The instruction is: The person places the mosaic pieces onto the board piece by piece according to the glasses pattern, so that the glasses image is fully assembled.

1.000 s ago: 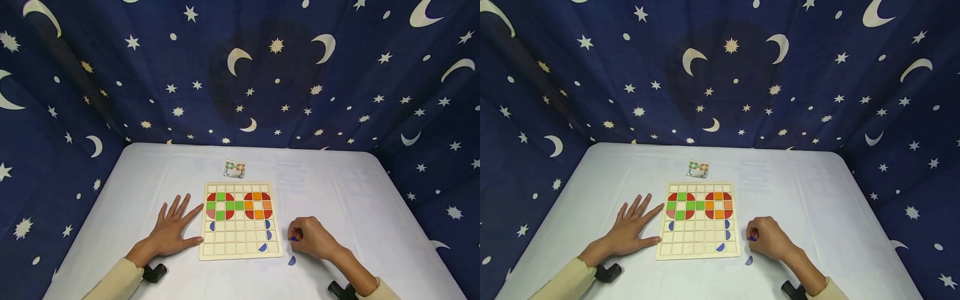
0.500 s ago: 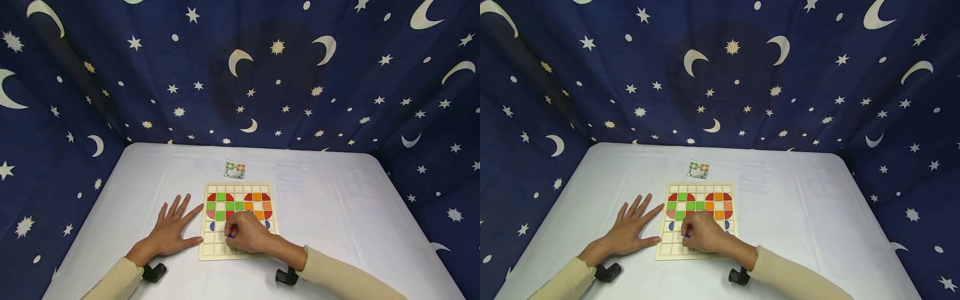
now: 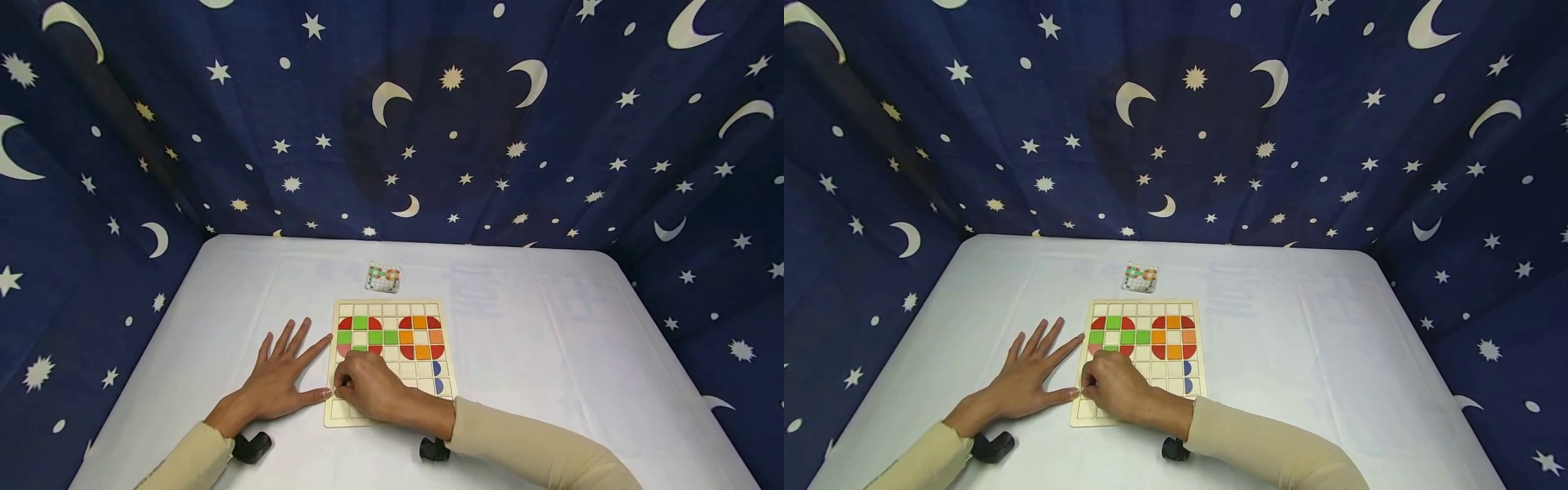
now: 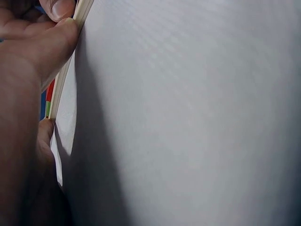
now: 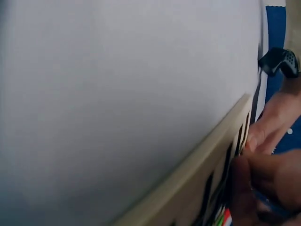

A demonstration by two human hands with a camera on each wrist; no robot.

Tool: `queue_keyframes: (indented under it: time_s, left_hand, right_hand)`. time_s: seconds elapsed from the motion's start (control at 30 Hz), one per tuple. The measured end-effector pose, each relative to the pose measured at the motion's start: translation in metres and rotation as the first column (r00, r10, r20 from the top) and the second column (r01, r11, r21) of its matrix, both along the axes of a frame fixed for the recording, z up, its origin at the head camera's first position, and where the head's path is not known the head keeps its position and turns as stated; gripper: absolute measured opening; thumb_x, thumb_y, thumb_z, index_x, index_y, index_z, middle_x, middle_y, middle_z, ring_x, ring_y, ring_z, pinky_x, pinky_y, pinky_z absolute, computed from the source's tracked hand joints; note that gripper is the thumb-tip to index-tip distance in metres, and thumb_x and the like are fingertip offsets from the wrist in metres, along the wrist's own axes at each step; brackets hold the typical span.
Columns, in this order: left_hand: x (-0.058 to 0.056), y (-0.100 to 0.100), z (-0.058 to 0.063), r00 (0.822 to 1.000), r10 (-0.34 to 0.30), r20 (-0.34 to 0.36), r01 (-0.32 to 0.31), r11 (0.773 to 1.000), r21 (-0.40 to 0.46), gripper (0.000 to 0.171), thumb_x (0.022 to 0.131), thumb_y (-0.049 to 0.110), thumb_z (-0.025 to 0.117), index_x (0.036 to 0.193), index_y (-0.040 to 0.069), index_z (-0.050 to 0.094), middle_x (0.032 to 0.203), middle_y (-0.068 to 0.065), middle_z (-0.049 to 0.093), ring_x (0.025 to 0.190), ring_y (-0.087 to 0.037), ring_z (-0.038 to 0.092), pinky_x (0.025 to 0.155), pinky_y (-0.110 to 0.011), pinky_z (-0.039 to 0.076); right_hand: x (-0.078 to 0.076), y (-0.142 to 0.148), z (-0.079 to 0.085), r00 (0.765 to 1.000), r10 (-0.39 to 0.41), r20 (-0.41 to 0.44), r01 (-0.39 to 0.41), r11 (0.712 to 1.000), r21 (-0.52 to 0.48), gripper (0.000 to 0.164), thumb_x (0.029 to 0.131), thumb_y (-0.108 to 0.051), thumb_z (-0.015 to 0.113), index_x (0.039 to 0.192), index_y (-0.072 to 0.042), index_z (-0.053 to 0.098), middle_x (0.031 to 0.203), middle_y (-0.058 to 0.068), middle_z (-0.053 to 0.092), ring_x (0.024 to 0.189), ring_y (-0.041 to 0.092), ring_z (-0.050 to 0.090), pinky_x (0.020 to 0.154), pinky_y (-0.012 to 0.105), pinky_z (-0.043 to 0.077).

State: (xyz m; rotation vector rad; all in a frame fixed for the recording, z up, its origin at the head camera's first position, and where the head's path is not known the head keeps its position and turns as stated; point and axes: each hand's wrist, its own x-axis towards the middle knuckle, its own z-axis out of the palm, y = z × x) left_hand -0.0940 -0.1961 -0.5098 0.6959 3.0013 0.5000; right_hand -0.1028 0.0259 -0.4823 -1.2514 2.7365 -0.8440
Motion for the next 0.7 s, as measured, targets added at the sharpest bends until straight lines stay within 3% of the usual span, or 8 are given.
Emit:
queue_keyframes:
  time_s: [0.1,0.2,0.43,0.57,0.7]
  left_hand:
    - [0.000,0.000,0.000,1.000,0.002,-0.004,-0.002,1.000,-0.012,0.091,0.080,0.079,0.053,0.155,0.031,0.033,0.162,-0.018,0.014,0.146,-0.043,0.006,0.108,-0.068,0.003]
    - [0.000,0.001,0.000,1.000,0.005,-0.007,-0.005,1.000,-0.019,0.091,0.080,0.079,0.054,0.155,0.031,0.033,0.162,-0.018,0.014,0.146,-0.043,0.006,0.108,-0.068,0.004]
    - [0.000,0.002,0.000,1.000,0.002,0.003,-0.002,1.000,-0.007,0.090,0.081,0.077,0.055,0.155,0.030,0.033,0.162,-0.018,0.014,0.146,-0.043,0.005,0.108,-0.068,0.003]
    - [0.000,0.002,0.000,1.000,-0.003,0.002,0.003,1.000,-0.006,0.090,0.081,0.077,0.055,0.155,0.029,0.033,0.161,-0.018,0.014,0.146,-0.044,0.005,0.108,-0.068,0.003]
    - [0.000,0.002,0.001,1.000,0.000,-0.005,0.000,1.000,-0.006,0.090,0.081,0.077,0.054,0.154,0.030,0.034,0.161,-0.019,0.015,0.146,-0.044,0.006,0.107,-0.069,0.004]
  right_hand:
    - [-0.002,0.004,0.003,0.999,0.041,-0.010,-0.040,0.997,0.064,0.004,0.083,-0.012,0.080,0.082,-0.014,0.077,0.077,-0.011,0.065,0.071,-0.006,0.051,0.061,0.006,0.039]
    - [-0.005,0.008,0.007,0.997,0.081,-0.002,-0.080,0.991,0.108,0.006,0.084,-0.019,0.080,0.083,-0.013,0.078,0.076,-0.012,0.067,0.068,-0.008,0.052,0.060,0.006,0.040]
    - [-0.011,0.018,0.006,0.979,0.203,0.036,-0.204,0.978,0.034,0.007,0.085,-0.014,0.079,0.090,-0.009,0.079,0.080,-0.009,0.069,0.069,-0.008,0.052,0.063,0.006,0.042]
    - [-0.012,0.017,0.003,0.978,0.206,0.016,-0.206,0.978,0.013,0.006,0.086,-0.015,0.078,0.089,-0.010,0.079,0.081,-0.009,0.071,0.071,-0.010,0.054,0.064,0.005,0.042]
    - [-0.014,0.014,0.005,0.979,0.195,0.051,-0.197,0.980,0.039,0.003,0.087,-0.014,0.078,0.086,-0.011,0.079,0.080,-0.010,0.071,0.069,-0.012,0.052,0.063,0.005,0.042]
